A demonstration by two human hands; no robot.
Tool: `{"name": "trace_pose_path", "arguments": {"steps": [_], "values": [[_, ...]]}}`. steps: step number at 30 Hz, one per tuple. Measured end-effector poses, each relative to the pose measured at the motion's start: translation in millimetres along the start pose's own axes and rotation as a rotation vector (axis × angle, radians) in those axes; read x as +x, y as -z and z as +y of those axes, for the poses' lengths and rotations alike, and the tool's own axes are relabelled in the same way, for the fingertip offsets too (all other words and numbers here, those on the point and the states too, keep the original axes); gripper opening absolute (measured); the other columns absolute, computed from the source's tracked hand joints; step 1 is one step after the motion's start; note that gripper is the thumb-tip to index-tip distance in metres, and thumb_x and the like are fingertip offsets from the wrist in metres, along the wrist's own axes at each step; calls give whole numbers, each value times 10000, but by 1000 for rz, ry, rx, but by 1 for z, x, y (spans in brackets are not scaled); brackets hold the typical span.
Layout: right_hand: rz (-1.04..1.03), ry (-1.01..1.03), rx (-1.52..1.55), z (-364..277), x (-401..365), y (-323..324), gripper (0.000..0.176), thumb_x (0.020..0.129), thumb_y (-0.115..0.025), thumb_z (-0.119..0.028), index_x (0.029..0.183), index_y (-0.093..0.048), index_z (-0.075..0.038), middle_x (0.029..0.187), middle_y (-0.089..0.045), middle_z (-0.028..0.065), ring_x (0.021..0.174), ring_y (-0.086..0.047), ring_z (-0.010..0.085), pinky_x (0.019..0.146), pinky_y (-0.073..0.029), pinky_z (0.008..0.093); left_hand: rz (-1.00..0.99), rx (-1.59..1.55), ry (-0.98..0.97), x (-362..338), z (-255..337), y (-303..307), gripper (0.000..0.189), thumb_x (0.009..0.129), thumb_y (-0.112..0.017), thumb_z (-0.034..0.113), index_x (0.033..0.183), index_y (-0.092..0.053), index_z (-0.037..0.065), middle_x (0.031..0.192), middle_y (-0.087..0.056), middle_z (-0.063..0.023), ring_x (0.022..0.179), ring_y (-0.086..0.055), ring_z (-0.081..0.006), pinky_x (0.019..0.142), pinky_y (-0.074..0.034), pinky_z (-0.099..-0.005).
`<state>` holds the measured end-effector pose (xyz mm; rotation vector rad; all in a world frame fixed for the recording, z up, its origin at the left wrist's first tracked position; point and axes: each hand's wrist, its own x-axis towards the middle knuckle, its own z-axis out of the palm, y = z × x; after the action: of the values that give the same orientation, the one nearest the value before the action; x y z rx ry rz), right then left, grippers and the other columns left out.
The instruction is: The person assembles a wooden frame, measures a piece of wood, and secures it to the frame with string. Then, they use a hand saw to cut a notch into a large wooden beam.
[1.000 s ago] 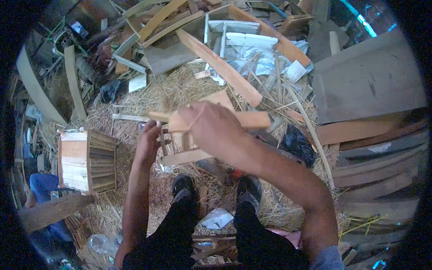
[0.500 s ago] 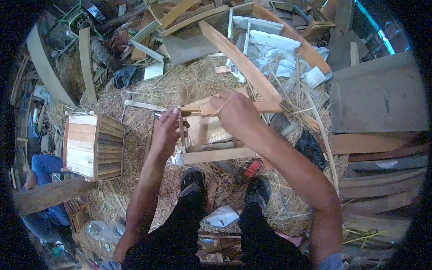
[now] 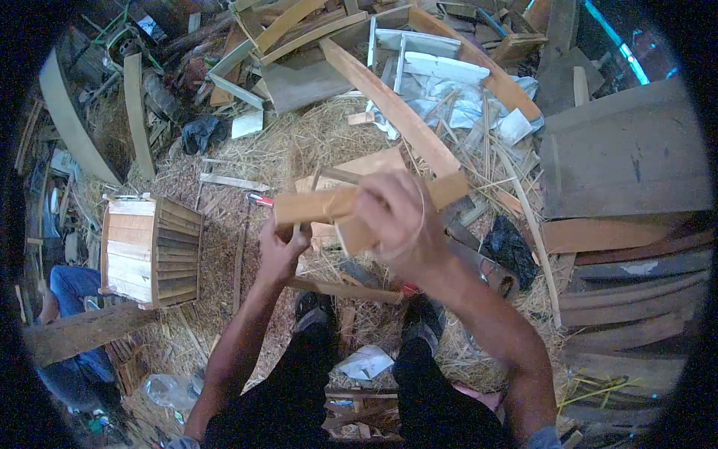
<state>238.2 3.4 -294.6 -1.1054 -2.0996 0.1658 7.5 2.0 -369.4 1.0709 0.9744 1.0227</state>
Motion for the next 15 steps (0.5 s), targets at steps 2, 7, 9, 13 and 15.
{"name": "trace_pose_path", "arguments": {"steps": [2, 7, 9, 13, 15], "values": [[13, 28, -9, -12, -7, -2, 150, 699, -653, -16, 818, -563, -32, 1055, -630, 133, 962, -599, 308, 823, -484, 437, 45, 15, -101, -2, -2, -1, 769, 746, -847, 475, 1265, -577, -25, 914, -584, 6, 792, -551, -71, 667, -465, -261], [-75, 22, -64, -15, -20, -13, 153, 699, -656, -52, 807, -553, -20, 1065, -634, 130, 961, -606, 304, 814, -490, 424, 15, -126, -123, -12, -15, 17, 948, 638, -850, 663, 1220, -585, -37, 804, -549, 61, 606, -424, -12, 515, -298, -201], [-131, 48, -46, -11, -20, -12, 148, 704, -658, -66, 808, -561, -24, 1059, -636, 130, 959, -606, 302, 822, -491, 425, 69, -129, -136, -12, -16, 18, 928, 643, -857, 647, 1213, -586, -33, 808, -548, 60, 612, -429, -15, 522, -304, -202], [-160, 111, 5, 2, -26, -21, 138, 711, -660, -87, 811, -580, -37, 1040, -637, 123, 955, -601, 299, 848, -494, 431, 104, 35, -255, -6, -18, 19, 755, 664, -899, 487, 1145, -644, -37, 865, -610, 10, 721, -559, -52, 622, -452, -216], [-180, 128, 5, 1, -26, -25, 122, 728, -655, -96, 818, -588, -49, 1032, -634, 114, 950, -596, 291, 851, -501, 441, 50, 33, -222, -9, -16, 23, 656, 669, -908, 349, 1137, -660, -38, 973, -672, -47, 875, -644, -109, 767, -527, -256]]}}
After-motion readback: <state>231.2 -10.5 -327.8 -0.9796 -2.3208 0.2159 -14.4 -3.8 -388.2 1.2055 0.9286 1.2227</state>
